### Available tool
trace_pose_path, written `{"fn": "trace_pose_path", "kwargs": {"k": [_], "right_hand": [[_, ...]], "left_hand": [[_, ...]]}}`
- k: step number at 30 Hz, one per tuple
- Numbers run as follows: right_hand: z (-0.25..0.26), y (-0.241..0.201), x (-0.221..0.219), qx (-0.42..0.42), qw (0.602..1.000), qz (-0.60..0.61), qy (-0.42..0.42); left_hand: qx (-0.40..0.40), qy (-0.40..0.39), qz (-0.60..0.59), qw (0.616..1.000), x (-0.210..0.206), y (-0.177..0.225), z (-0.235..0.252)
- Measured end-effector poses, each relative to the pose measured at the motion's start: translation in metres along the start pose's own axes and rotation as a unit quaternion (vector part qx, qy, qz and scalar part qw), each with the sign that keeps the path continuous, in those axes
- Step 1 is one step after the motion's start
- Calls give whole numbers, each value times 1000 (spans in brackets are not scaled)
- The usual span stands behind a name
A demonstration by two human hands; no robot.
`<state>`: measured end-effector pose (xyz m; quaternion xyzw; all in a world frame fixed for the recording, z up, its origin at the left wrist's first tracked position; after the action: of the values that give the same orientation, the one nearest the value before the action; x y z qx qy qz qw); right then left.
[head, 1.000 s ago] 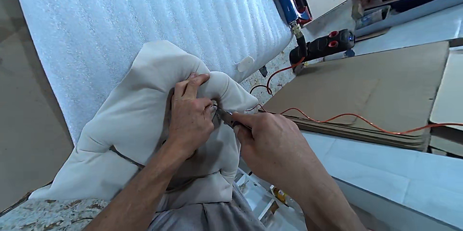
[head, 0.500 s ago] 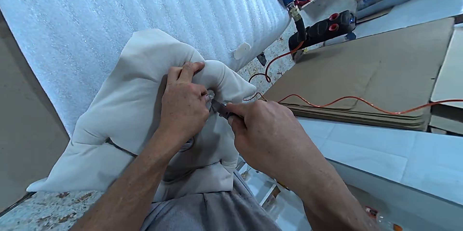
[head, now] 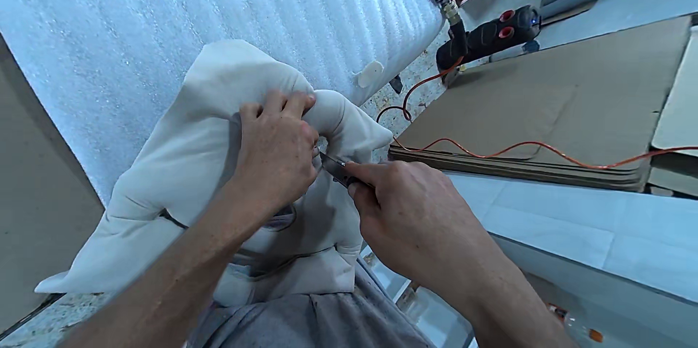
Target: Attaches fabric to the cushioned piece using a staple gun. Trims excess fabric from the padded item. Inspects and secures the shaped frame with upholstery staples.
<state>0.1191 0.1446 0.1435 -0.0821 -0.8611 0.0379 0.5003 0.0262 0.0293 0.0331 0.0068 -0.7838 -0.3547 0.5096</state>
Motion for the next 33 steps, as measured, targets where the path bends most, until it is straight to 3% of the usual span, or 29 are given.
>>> {"fn": "trace_pose_path", "kwargs": {"k": [3,8,14,33], "right_hand": [[0,2,4,-13,1000,5,-13],[8,10,14,-51,992,64,-98],[14,17,14,-60,984,121,-118],[8,13,12,-36,991,90,-91]], "left_hand": [[-74,-9,40,996,5,-1,8],[-166,-33,-6,986,-13,-17,21],[-170,-24,-30,985,-10,-18,30],[-151,-56,-58,985,-6,-18,31]]}}
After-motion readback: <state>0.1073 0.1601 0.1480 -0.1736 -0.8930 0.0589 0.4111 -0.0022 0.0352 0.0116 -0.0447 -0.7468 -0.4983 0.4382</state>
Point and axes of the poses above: each hand's wrist, its own z-axis towards the middle knuckle, its own x-axis out of the back of the hand, y = z × x, the point moved 1 cm from there along z, towards the middle knuckle, and after that the axes turned 14 degrees about x, right-handed, at the moved point
